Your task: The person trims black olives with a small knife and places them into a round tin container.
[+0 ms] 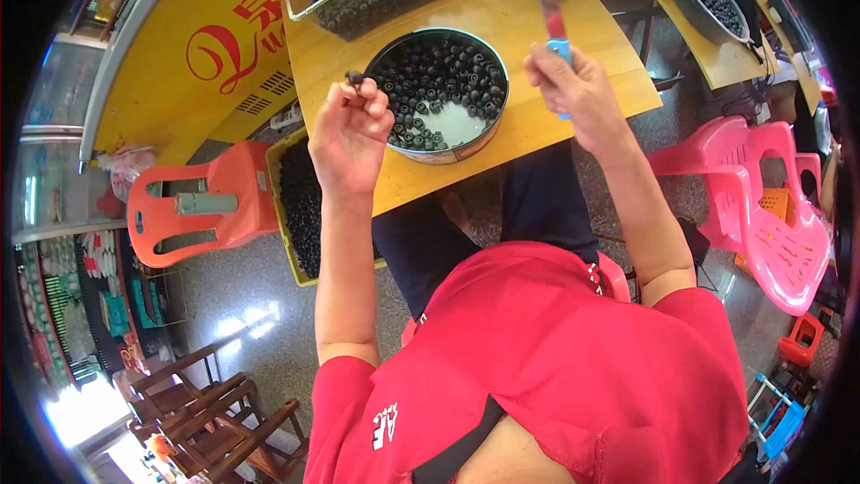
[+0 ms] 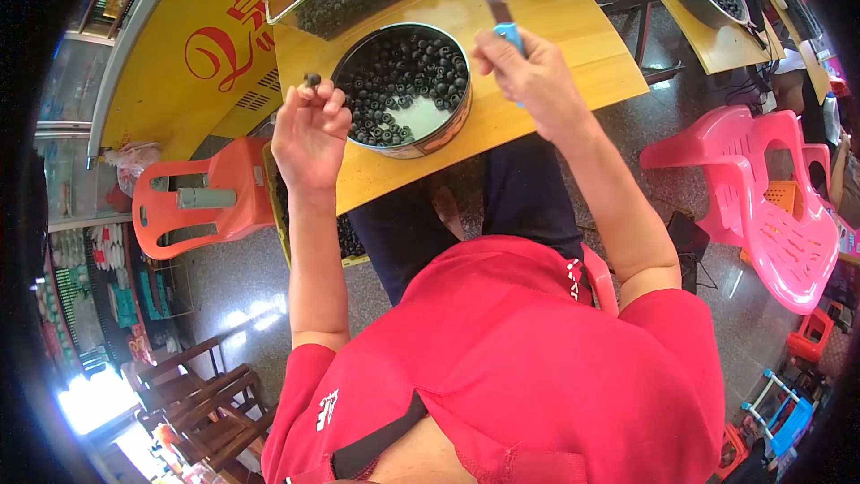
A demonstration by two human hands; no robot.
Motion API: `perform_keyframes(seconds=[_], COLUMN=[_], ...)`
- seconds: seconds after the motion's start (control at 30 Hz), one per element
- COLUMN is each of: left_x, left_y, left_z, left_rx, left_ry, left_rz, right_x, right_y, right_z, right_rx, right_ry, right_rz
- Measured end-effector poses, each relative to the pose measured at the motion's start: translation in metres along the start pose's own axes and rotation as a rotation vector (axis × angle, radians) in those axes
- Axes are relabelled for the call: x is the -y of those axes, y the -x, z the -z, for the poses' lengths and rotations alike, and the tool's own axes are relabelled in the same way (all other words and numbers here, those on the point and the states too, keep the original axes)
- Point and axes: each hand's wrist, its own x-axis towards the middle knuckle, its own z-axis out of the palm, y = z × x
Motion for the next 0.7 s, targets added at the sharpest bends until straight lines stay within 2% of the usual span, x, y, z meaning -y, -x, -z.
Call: perform_keyframes(seconds=[0.07,0.1,0.2,0.37,0.47,0.5,0.53,0.57,0.6,0.63,0.7], left_x=[-0.002,-0.002,-0.007,-0.046,-0.061,-0.062,-0.064,-0.064,-0.064,-0.065,-0.070], left_y=[-0.012,-0.017,-0.033,-0.042,-0.050,-0.051,-0.053,-0.057,-0.063,-0.070,-0.089], left_z=[0.007,-0.003,-0.002,0.006,0.030,0.044,0.056,0.075,0.099,0.127,0.161], left_rx=[0.079,-0.010,0.042,0.017,-0.177,-0.184,-0.205,-0.180,-0.153,-0.222,-0.386], left_ry=[0.102,0.043,-0.086,-0.357,-0.823,-0.931,-1.165,-1.387,-1.608,-1.964,-2.215], left_rz=[0.082,0.079,0.190,-0.074,-0.243,-0.306,-0.315,-0.447,-0.582,-0.709,-0.726], right_x=[0.002,0.008,0.015,0.028,0.050,0.061,0.072,0.079,0.082,0.079,0.066], right_y=[-0.004,-0.005,-0.006,-0.003,-0.011,-0.012,-0.013,-0.012,-0.011,-0.011,-0.014], right_z=[0.014,0.019,0.035,0.058,0.085,0.095,0.099,0.099,0.097,0.096,0.088], right_rx=[-0.044,-0.058,-0.097,-0.202,-0.305,-0.331,-0.356,-0.416,-0.443,-0.409,-0.366], right_ry=[-0.038,-0.056,-0.074,-0.028,-0.065,-0.147,-0.230,-0.263,-0.251,-0.222,-0.161], right_rz=[0.045,0.061,0.093,0.174,0.380,0.427,0.473,0.506,0.519,0.500,0.432])
